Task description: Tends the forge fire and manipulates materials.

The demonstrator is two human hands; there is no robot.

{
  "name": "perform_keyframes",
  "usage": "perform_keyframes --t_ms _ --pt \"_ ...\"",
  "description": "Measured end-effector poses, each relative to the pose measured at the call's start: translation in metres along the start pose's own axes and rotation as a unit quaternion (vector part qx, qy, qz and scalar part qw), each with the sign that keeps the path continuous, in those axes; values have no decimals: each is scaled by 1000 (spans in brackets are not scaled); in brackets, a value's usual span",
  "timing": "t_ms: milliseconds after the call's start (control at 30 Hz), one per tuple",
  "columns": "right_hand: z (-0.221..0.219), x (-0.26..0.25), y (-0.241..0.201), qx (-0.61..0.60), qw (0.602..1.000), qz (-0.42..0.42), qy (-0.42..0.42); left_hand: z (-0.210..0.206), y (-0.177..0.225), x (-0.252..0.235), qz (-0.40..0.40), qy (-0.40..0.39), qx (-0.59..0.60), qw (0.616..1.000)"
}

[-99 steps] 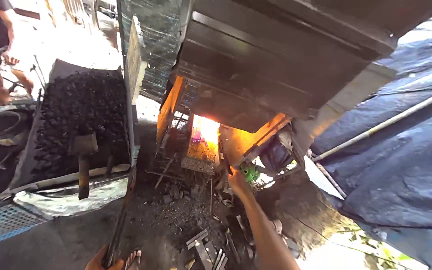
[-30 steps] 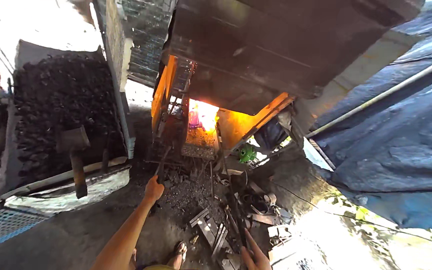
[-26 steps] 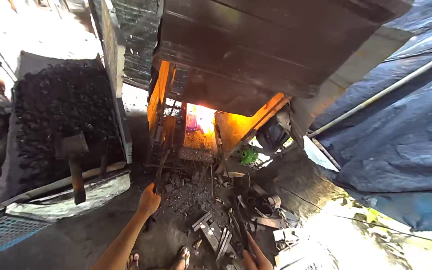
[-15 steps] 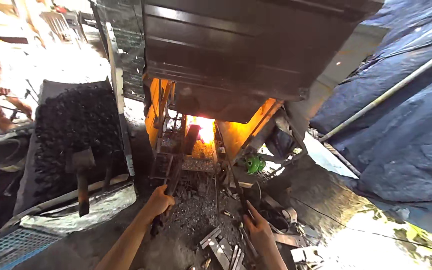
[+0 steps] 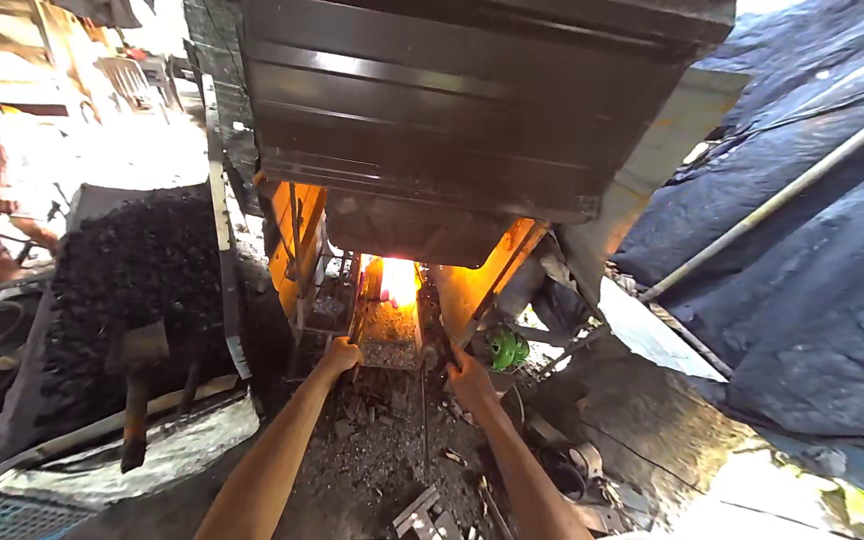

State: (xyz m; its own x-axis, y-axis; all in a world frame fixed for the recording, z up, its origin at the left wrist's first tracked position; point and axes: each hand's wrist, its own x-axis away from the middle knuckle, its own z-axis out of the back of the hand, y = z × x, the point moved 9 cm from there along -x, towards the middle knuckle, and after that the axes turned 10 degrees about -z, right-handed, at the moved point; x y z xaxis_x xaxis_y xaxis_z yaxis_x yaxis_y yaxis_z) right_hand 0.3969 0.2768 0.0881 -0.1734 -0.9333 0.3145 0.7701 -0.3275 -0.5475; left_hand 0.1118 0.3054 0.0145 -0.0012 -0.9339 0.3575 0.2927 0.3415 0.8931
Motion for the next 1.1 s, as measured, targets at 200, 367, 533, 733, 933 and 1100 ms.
perform_keyframes --t_ms 200,367,533,733,933,1100 --pt "-4 -31 -41 86 996 14 -30 1 -7 -40 -18 26 -74 997" --pt "-10 8 -21 44 999 -18 -23 8 7 -69 -26 21 -110 993" --pt "-28 12 14 -91 995 -22 -40 6 5 -59 8 15 -10 1000" --pt "-55 75 47 -156 986 -49 -38 13 -46 30 32 -16 123 992" --pt "-89 138 75 -188 981 -31 -21 58 -101 158 -6 -43 143 989" --pt "-106 159 108 -189 980 -21 57 116 -175 254 -8 -12 190 982"
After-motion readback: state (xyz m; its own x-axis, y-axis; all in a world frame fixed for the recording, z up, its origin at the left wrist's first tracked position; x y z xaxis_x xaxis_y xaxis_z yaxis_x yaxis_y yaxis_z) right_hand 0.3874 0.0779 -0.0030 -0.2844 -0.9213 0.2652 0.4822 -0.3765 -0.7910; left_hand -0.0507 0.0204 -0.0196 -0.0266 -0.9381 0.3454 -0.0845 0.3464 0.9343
